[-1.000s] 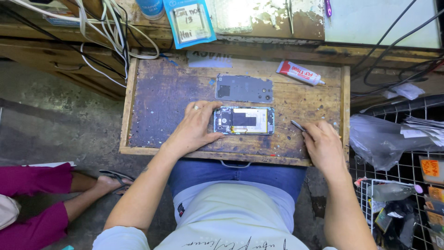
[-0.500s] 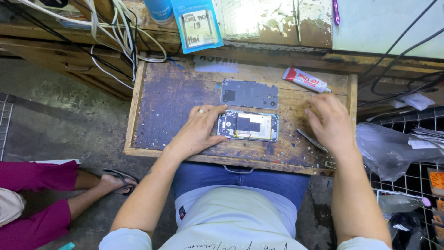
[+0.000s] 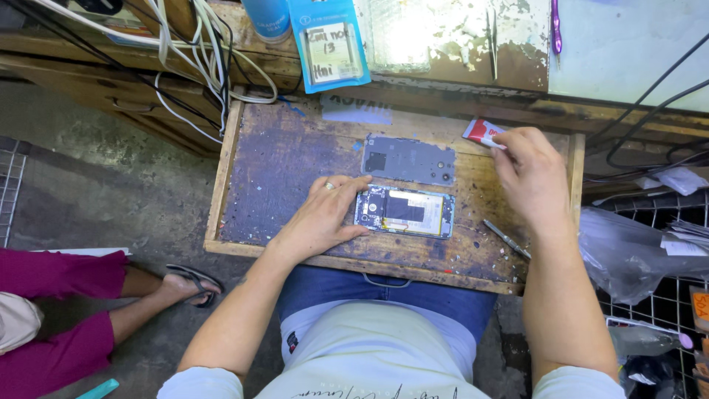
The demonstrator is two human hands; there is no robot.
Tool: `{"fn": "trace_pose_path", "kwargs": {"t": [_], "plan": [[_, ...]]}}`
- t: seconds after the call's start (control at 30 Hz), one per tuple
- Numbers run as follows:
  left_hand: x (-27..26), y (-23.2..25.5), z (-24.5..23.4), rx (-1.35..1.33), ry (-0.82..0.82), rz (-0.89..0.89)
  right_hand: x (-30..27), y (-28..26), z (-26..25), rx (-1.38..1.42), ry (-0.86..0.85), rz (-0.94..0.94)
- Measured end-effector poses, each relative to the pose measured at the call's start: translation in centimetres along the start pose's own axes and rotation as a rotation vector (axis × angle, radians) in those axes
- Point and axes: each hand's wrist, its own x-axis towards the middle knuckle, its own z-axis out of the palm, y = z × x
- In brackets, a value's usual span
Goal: The person works on a disassembled smartphone placed on a wooden workbench. They use a small metal tool to pry and manipulate internal components and connectors within the phone's chassis. The person also handles a purple pen-like tool and a tube of adhesive is visible on the table.
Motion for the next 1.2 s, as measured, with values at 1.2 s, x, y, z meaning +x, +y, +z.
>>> {"fn": "trace_pose_path", "kwargs": {"t": [1.2], "plan": [[0.1, -0.1, -0.3, -0.008, -0.036, -0.022, -12.1, -4.4, 0.8, 0.124, 0.109, 0.1]]}}
